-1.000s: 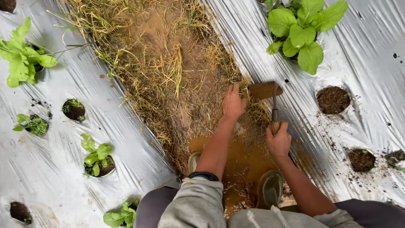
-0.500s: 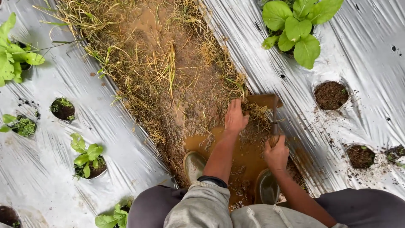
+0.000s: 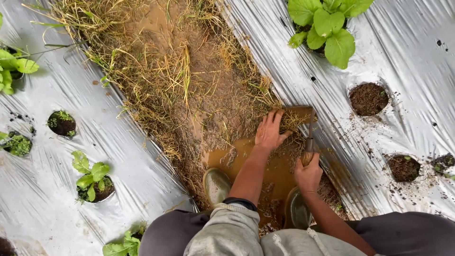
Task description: Clearing weeds and mud from a path between crop rows using a hand hoe
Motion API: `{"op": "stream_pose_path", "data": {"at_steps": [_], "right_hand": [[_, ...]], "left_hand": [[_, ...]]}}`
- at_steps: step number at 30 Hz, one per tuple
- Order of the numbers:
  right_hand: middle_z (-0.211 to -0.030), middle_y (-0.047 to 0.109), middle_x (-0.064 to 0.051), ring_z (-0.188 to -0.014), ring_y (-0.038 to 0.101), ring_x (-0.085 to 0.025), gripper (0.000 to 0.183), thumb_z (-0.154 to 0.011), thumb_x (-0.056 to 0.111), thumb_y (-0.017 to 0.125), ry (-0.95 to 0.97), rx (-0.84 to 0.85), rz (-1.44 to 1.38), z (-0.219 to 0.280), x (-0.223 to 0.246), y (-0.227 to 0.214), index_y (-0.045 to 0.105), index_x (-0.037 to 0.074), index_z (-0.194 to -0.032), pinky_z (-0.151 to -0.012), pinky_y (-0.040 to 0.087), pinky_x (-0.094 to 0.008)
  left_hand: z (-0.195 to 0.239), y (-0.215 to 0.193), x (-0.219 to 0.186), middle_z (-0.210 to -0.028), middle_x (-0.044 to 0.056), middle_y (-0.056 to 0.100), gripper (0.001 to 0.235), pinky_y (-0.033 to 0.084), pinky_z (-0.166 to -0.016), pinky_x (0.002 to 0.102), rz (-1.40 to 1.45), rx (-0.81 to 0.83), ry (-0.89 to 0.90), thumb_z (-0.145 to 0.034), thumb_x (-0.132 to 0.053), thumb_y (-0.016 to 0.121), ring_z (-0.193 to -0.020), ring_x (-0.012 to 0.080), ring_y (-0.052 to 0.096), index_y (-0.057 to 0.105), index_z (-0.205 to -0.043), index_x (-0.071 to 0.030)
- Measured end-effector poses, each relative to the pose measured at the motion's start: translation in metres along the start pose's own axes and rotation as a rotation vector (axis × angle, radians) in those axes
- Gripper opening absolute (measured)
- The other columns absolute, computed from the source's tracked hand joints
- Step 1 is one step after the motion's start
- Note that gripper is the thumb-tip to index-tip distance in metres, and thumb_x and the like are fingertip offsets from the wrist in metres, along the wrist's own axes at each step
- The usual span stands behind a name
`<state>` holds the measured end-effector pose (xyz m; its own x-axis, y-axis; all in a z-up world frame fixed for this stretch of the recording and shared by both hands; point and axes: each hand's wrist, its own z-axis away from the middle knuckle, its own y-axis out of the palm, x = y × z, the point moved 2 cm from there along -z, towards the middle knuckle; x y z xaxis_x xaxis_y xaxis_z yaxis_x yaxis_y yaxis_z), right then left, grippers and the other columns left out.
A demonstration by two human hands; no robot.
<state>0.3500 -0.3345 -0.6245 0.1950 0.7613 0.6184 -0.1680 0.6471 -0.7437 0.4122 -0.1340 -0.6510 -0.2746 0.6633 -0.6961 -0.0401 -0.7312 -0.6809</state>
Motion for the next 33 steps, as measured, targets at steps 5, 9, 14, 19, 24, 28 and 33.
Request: {"op": "stream_pose_path", "data": {"at_steps": [5,9,14,19,24,28,33], "right_hand": [[-0.072,0.062,-0.025,-0.067,0.067,-0.049,0.027,-0.095,0.015,0.066,0.031,-0.049,0.001,-0.002,-0.006,0.007,0.051,0.003,-0.114,-0.053,0.05,-0.053],[-0.071,0.058,-0.021,-0.069,0.067,-0.047,0.02,-0.097,0.015,0.065,0.059,-0.062,-0.041,0.003,-0.009,0.012,0.05,0.007,-0.107,-0.06,0.05,-0.05],[-0.075,0.061,-0.027,-0.076,0.066,-0.053,0.024,-0.091,0.019,0.066,0.16,-0.051,-0.076,0.044,-0.001,0.027,0.05,0.009,-0.107,-0.061,0.043,-0.058],[-0.079,0.061,-0.027,-0.078,0.065,-0.048,0.021,-0.091,0.019,0.065,0.202,-0.091,-0.146,0.039,0.014,0.014,0.053,0.006,-0.103,-0.068,0.047,-0.056],[-0.085,0.068,-0.022,-0.082,0.07,-0.044,0.017,-0.097,0.018,0.066,0.228,-0.089,-0.053,0.053,0.006,0.019,0.056,0.011,-0.109,-0.074,0.054,-0.053],[-0.089,0.069,-0.029,-0.09,0.067,-0.054,0.025,-0.093,0.02,0.067,0.249,-0.063,-0.087,0.068,0.015,0.019,0.056,0.007,-0.111,-0.076,0.05,-0.061],[-0.089,0.068,-0.022,-0.09,0.069,-0.046,0.022,-0.096,0.023,0.064,0.274,-0.115,-0.086,0.058,0.0,0.019,0.054,0.014,-0.113,-0.08,0.052,-0.056]], "left_hand": [[-0.027,0.066,0.041,-0.136,0.008,0.051,0.045,0.062,-0.09,0.045,-0.114,-0.002,-0.017,-0.09,-0.03,0.074,-0.119,0.0339,0.063,0.055,-0.13,-0.02],[-0.036,0.067,0.046,-0.116,0.01,0.062,0.022,0.065,-0.08,0.045,-0.111,0.028,0.006,-0.088,-0.019,0.076,-0.111,0.0363,0.068,0.066,-0.107,-0.015],[-0.017,0.043,0.044,-0.113,0.01,0.065,0.022,0.066,-0.08,0.045,-0.162,0.077,0.05,-0.085,-0.019,0.079,-0.113,0.0341,0.068,0.069,-0.104,-0.013],[-0.013,0.045,0.054,-0.114,0.008,0.066,0.025,0.066,-0.082,0.045,-0.186,0.126,0.054,-0.083,-0.023,0.083,-0.115,0.0321,0.068,0.071,-0.103,-0.015],[-0.003,0.023,0.04,-0.128,0.017,0.064,0.028,0.064,-0.091,0.055,-0.098,0.152,0.056,-0.089,-0.017,0.079,-0.128,0.0416,0.061,0.07,-0.114,-0.009],[-0.002,0.018,0.038,-0.135,0.013,0.062,0.031,0.062,-0.1,0.049,-0.229,0.24,-0.049,-0.09,-0.021,0.079,-0.133,0.033,0.059,0.071,-0.12,-0.017],[0.004,0.004,0.053,-0.13,0.017,0.065,0.035,0.063,-0.093,0.053,-0.118,0.118,0.011,-0.088,-0.017,0.08,-0.127,0.0382,0.062,0.071,-0.121,-0.01]]}}
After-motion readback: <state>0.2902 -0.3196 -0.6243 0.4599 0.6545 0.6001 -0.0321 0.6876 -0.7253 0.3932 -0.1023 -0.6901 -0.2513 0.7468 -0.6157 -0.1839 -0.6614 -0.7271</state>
